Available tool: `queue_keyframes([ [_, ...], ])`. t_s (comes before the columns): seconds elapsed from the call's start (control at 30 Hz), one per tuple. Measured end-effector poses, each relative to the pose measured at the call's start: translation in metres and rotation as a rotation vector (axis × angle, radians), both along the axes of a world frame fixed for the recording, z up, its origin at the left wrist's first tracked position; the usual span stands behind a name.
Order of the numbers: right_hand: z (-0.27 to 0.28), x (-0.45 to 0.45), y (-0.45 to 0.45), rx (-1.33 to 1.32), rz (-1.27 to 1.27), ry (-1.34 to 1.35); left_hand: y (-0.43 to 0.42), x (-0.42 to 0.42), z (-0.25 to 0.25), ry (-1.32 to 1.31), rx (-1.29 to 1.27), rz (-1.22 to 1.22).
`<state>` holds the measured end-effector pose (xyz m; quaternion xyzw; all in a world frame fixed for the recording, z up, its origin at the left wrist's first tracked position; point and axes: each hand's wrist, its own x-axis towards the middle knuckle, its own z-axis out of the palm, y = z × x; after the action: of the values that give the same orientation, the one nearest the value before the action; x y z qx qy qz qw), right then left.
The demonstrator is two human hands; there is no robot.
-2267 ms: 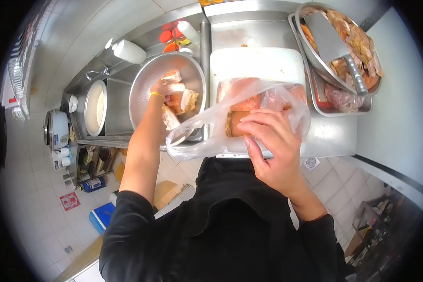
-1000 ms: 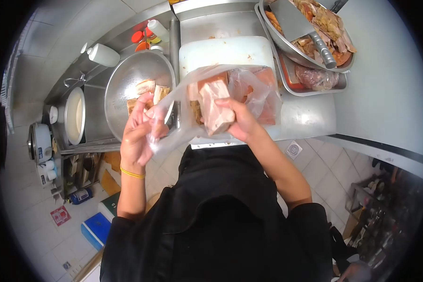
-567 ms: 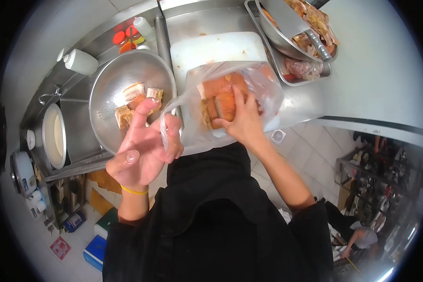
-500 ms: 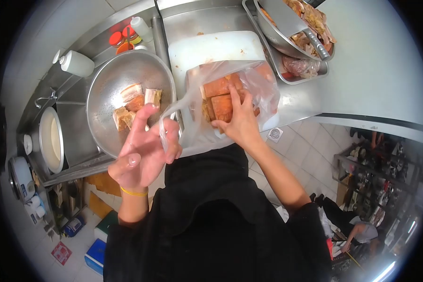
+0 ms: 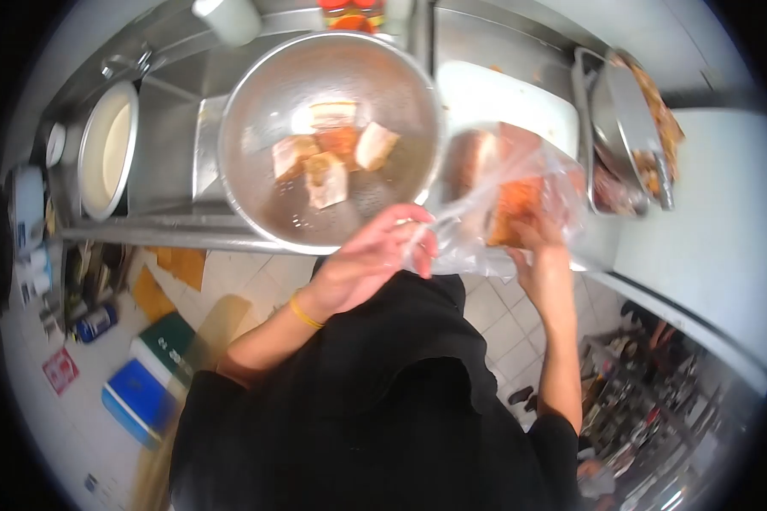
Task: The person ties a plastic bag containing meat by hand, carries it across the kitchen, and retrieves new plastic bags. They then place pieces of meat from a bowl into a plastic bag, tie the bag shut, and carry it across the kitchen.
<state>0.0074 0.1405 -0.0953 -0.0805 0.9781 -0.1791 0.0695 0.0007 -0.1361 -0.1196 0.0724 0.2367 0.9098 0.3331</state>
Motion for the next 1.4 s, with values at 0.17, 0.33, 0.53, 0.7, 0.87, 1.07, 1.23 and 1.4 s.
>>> queue_keyframes([
  [0.17, 0.056, -0.064, -0.100, -0.215, 0.196, 0.193, -0.017, 0.013, -0.021, 0.258, -0.538, 0.065],
  [0.33, -0.063, -0.134, -0.188, 0.015, 0.543, 0.192, -0.085, -0.031, -0.058, 0.539, -1.496, 0.762],
  [0.53, -0.126, -0.155, -0.219, 0.302, 0.797, 0.304, -0.134, -0.100, -0.121, 0.716, -1.844, 0.448],
  [0.7, -0.129, -0.152, -0.226, 0.473, 0.836, 0.275, -0.153, -0.138, -0.134, 0.303, -1.479, 0.259],
  [0.87, -0.131, -0.140, -0.232, 0.545, 0.638, 0.131, -0.145, -0.137, -0.130, 0.056, -1.526, 0.275],
  [1.07, -0.155, -0.136, -0.230, 0.374, 0.536, 0.225, -0.137, -0.099, -0.092, 0.380, -1.698, 0.569],
  [1.23, -0.141, -0.139, -0.230, 0.389, 0.525, 0.195, -0.143, -0.061, -0.082, 0.504, -1.613, 0.735],
  [1.4, -0.125, -0.139, -0.215, 0.447, 0.551, 0.322, -0.132, -0.028, -0.033, 0.322, -1.374, 0.804],
])
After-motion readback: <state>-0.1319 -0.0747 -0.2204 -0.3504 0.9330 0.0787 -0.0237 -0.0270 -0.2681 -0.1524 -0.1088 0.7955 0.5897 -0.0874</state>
